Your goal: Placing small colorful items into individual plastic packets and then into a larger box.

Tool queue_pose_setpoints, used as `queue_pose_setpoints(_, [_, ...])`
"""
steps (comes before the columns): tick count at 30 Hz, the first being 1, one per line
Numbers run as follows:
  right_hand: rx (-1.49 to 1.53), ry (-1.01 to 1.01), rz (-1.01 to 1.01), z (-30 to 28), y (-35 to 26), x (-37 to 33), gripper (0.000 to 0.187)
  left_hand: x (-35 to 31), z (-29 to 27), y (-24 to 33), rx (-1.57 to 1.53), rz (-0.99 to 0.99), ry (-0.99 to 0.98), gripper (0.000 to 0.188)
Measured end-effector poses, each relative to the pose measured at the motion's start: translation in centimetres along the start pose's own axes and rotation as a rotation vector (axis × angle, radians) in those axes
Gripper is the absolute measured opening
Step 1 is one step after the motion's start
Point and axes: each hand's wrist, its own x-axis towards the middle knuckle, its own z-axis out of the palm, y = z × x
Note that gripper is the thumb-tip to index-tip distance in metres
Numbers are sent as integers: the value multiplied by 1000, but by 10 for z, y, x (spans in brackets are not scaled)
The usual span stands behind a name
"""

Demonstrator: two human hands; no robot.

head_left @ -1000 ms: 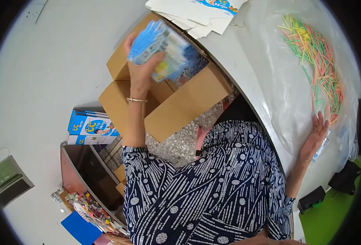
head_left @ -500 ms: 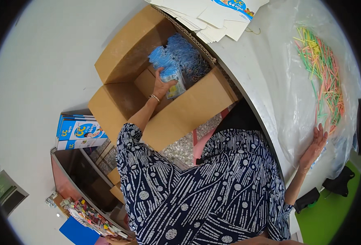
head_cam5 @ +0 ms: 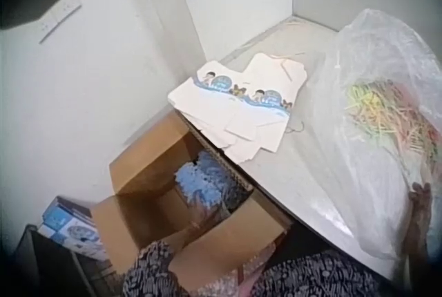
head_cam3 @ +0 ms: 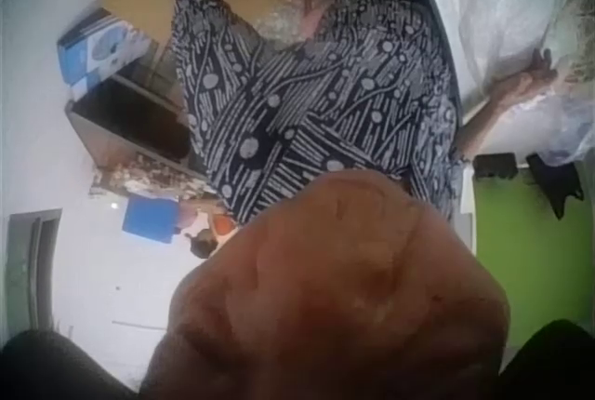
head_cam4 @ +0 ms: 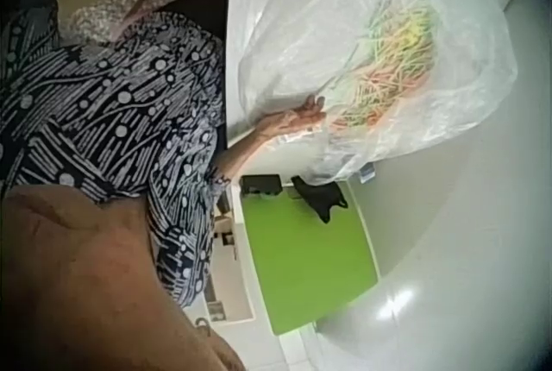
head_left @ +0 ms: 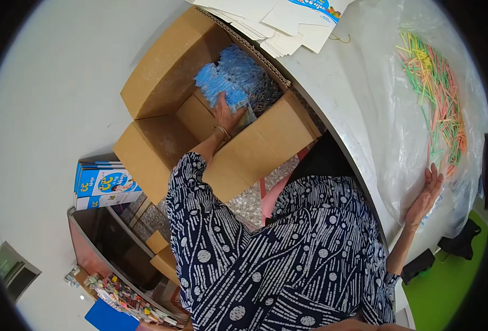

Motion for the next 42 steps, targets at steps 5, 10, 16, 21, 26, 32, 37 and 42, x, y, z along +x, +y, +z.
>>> queue_pose_setpoints(5, [2, 10, 5, 4, 4, -1, 74, -2, -11, 13, 398, 12, -42, 100])
queue_pose_setpoints(10, [14, -2, -21, 8, 4, 1, 73, -2, -24, 9, 583, 156, -4, 104])
queue_pose_setpoints(16, [43, 13, 6, 10, 5, 4, 77, 0, -33, 17, 739, 333, -96, 98])
queue_pose_setpoints(21, [-30, 41, 49, -13, 8, -9, 78, 4, 1, 0, 764, 423, -89, 98])
queue_pose_setpoints(26, [-139, 14, -16, -13, 0, 7, 76, 14, -10, -97, 737, 390, -35, 61])
queue_pose_setpoints(32, [-507, 416, 168, -68, -29, -21, 43, 13, 11, -35, 1291, 248, 300, 56])
queue_pose_setpoints(37, [-764, 356, 299, -77, 9, -35, 33, 6, -30, 73, 1070, 157, 109, 72])
queue_pose_setpoints(42, [-763, 389, 363, -70, 21, -29, 35, 1, -75, 157, 362, 536, 414, 74])
